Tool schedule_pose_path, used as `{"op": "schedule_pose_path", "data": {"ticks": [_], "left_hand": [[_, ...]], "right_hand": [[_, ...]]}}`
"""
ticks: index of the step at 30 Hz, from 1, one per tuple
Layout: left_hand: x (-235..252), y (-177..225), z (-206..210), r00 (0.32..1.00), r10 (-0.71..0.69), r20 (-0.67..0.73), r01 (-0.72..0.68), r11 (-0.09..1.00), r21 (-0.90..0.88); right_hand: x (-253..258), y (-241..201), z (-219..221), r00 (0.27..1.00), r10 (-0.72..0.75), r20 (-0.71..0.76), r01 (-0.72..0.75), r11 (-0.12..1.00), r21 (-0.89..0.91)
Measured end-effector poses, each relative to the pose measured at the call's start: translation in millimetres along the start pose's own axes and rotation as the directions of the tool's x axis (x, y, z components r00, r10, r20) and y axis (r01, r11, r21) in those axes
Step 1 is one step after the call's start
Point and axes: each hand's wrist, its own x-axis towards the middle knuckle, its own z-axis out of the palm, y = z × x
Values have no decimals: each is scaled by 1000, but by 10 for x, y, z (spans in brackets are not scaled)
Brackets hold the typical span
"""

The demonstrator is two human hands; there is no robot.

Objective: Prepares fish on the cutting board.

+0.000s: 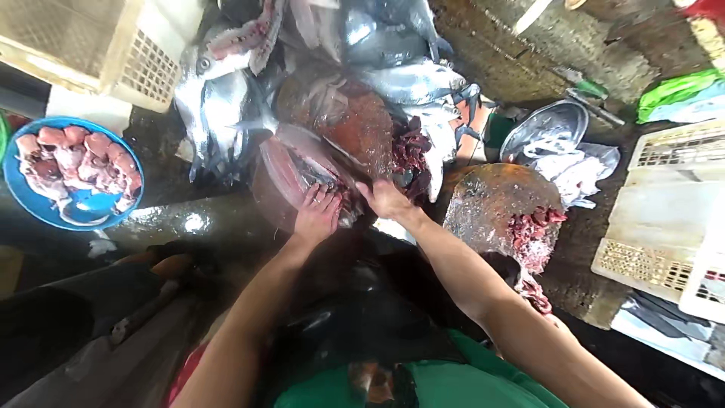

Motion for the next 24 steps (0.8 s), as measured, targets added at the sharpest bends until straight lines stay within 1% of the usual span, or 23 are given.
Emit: {"op": "schedule_pose_path", "data": {"ticks": [3,5,6,8,10,12,15,18,20,21,22,24], "left_hand": [[10,-10,21,1000,4,-14,-3,1000,16],[52,-44,27,1000,5,-20,-4,1000,27],[43,-50,32,1000,4,-8,-4,1000,29],[-70,32,40,1000,-13,23,12,1000,22],[-20,6,52,999,-7,-36,9,999,49],[1,-16,17,999,0,-47,3,999,54],[29,1,-20,997,13,-81,-8,998,54],[35,47,-107,998,6,-63,-2,998,68],[35,63,-123,999,-14,-47,16,999,39],[59,71,-137,999,-39,-36,39,999,-3],[77,90,-161,997,-65,-35,63,997,-52],[155,117,-221,996,-82,-45,77,991,-110]], "right_hand": [[-46,71,-109,999,40,37,-41,998,44],[61,64,-205,998,30,48,-35,995,97],[153,75,-201,998,22,63,-31,989,144],[273,192,-116,993,12,117,-47,952,301],[465,185,-377,985,-21,170,-57,893,446],[625,137,-670,986,-31,165,-59,854,516],[623,8,-1121,991,-48,125,-21,869,495],[444,-40,-1311,991,-104,89,59,910,410],[208,-1,-1312,994,-105,25,89,928,361],[63,30,-1314,995,-102,9,92,924,372],[-52,87,-1285,995,-100,16,85,910,406],[-144,241,-1204,992,-95,88,44,888,458]]}}
